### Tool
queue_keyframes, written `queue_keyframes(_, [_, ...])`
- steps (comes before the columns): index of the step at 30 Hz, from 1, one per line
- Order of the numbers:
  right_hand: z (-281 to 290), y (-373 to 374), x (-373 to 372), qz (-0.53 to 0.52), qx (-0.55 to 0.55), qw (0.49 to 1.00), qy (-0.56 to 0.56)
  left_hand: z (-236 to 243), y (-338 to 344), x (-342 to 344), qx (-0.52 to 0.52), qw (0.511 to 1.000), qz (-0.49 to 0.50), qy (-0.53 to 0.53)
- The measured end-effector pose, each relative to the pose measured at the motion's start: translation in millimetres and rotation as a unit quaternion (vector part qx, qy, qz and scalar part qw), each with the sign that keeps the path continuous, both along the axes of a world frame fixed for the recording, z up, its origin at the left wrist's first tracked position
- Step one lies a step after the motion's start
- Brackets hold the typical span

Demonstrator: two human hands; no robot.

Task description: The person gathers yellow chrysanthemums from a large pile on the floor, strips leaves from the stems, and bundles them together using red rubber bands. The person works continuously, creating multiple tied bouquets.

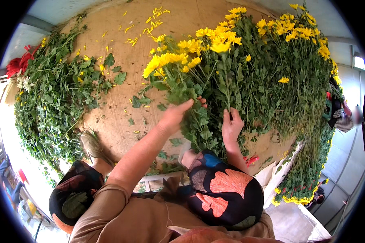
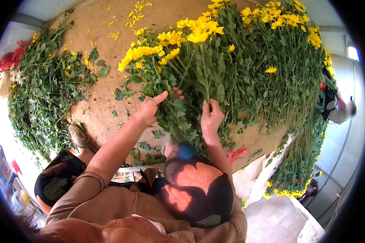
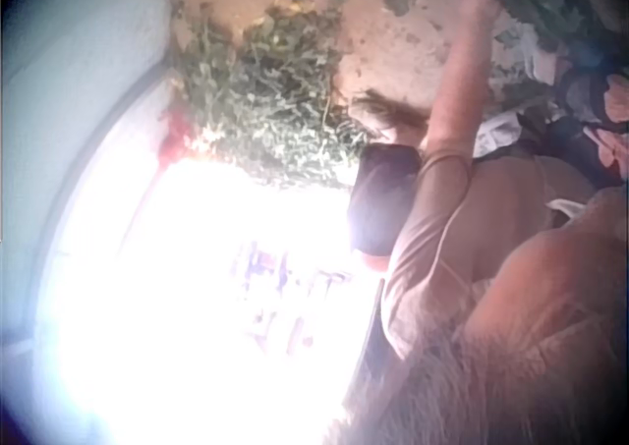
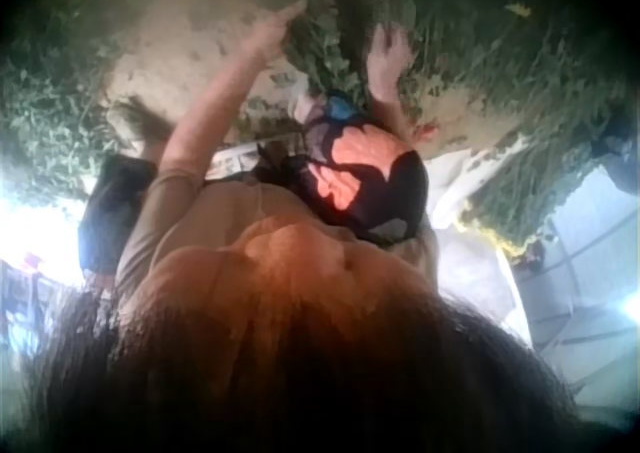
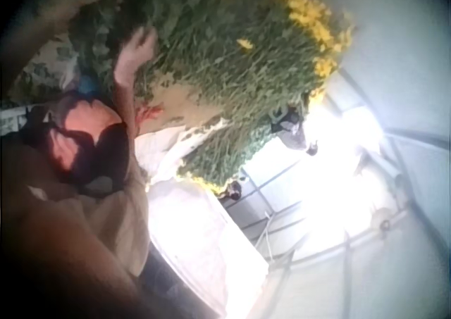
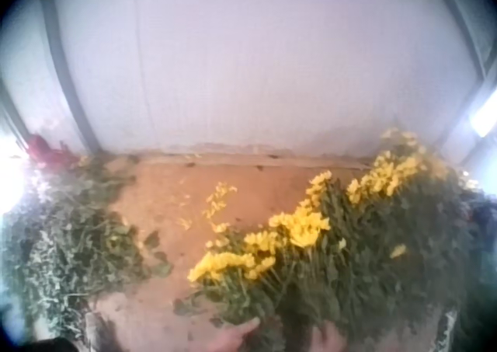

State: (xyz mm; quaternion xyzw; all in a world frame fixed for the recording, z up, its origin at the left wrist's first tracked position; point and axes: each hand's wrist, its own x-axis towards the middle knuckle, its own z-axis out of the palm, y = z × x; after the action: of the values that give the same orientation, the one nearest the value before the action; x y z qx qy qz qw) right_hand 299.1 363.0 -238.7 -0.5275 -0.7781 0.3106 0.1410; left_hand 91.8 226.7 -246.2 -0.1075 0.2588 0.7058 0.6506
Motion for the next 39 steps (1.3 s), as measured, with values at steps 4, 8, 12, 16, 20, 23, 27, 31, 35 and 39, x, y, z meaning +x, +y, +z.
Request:
queue_keyframes(4, [21.9, -27.2, -18.1, 0.07, 0.103, 0.985, 0.119, 0.7, 2.3, 2.5, -0.041, 0.999, -0.012, 0.033])
queue_keyframes(8, [40.8, -52.4, -23.9, 0.134, 0.049, 0.983, 0.117, 0.5, 4.0, 5.7, -0.126, 0.989, -0.035, 0.073])
queue_keyframes(12, [42.1, -52.0, -23.3, 0.108, -0.019, 0.988, 0.112, 13.1, 5.0, 5.0, -0.152, 0.977, -0.021, 0.144])
queue_keyframes(16, [50.1, -53.0, -25.6, 0.038, -0.118, 0.988, 0.092, 4.6, 3.7, 4.9, -0.153, 0.975, -0.013, 0.159])
queue_keyframes(20, [36.2, -53.9, -24.5, 0.211, -0.012, 0.975, 0.075, -5.4, 5.2, 9.6, -0.188, 0.967, 0.019, 0.172])
queue_keyframes(23, [43.3, -57.3, -29.7, 0.22, -0.064, 0.971, 0.066, -10.7, 6.4, 6.8, -0.194, 0.969, -0.006, 0.153])
queue_keyframes(27, [22.7, -59.3, -24.4, 0.12, -0.21, 0.955, 0.175, -13.8, 8.8, 7.5, -0.22, 0.969, -0.034, 0.11])
queue_keyframes(31, [23.1, -57.9, -22.2, 0.098, -0.142, 0.96, 0.221, 22.6, 10.9, -5.3, -0.163, 0.986, 0.006, 0.043])
queue_keyframes(35, [17.4, -57.2, -16.5, 0.163, -0.101, 0.967, 0.167, 4.6, 10.5, 2.7, -0.131, 0.991, 0.001, 0.021])
queue_keyframes(39, [16.3, -55.2, -16.8, 0.203, -0.115, 0.96, 0.155, 0.7, 10.5, 6.0, -0.101, 0.993, 0.012, -0.052])
